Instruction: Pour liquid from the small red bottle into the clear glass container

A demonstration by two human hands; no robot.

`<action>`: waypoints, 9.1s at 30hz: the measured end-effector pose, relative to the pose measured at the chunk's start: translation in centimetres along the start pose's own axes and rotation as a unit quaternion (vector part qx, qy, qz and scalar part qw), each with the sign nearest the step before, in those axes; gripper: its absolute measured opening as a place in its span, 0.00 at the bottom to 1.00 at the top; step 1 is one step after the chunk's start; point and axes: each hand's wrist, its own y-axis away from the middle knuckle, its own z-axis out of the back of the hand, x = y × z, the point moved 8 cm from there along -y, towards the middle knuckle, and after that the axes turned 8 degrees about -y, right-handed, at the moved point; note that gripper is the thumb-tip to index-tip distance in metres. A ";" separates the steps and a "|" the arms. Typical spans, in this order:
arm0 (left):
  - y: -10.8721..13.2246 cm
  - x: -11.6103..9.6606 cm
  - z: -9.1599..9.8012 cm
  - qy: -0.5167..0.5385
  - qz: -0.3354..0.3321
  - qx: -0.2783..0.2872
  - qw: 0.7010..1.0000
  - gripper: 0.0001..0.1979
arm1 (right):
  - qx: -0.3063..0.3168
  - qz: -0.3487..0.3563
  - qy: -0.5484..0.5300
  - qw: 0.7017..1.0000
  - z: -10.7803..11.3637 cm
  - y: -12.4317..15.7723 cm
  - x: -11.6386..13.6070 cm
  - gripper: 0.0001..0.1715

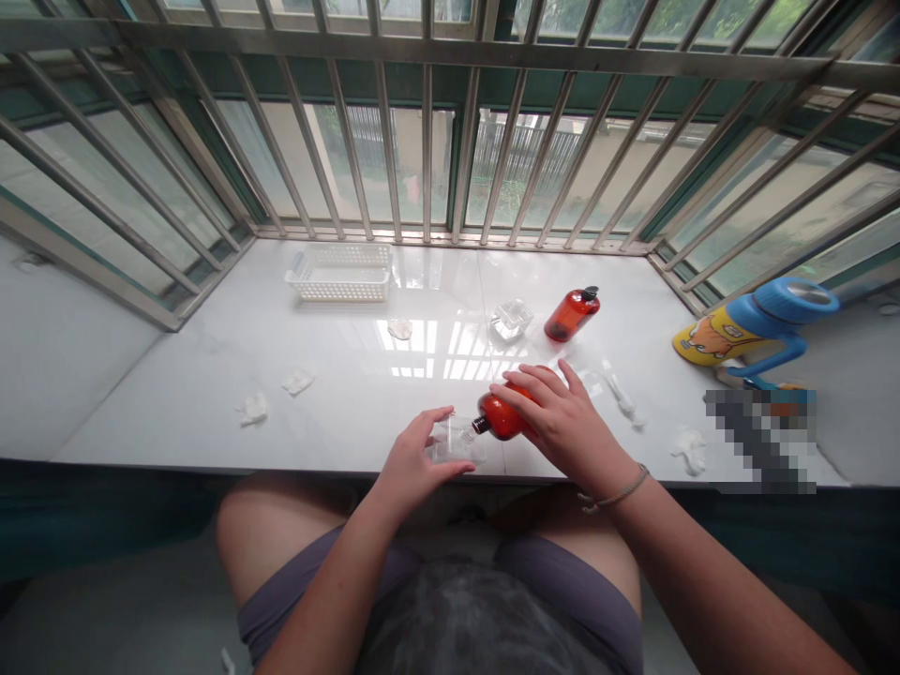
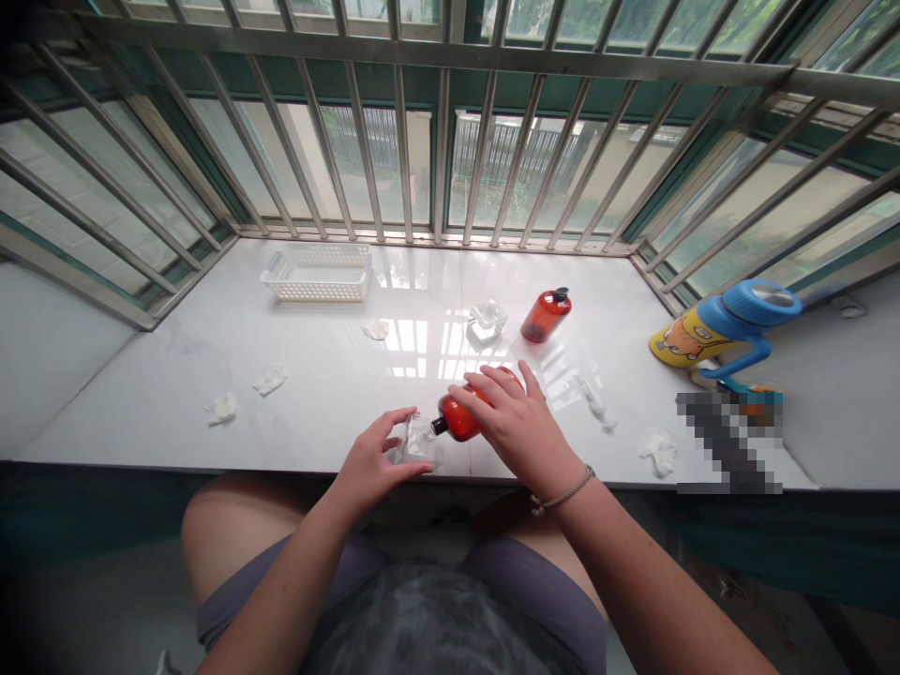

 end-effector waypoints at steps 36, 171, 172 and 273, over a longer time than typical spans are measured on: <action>0.1 0.6 0.1 -0.024 -0.014 -0.010 1.000 0.40 | -0.012 0.002 0.014 1.000 1.2 -0.1 -0.5 0.33; -0.4 0.5 0.2 -0.058 -0.033 -0.008 0.998 0.43 | -0.025 0.069 0.071 0.995 4.0 -1.5 0.8 0.32; -0.4 0.5 0.2 -0.058 -0.032 -0.008 0.998 0.43 | -0.025 0.070 0.071 0.995 3.9 -1.5 0.8 0.32; -0.4 0.2 0.3 -0.068 -0.053 -0.016 0.996 0.44 | -0.007 0.082 0.054 0.995 1.1 -1.3 1.9 0.32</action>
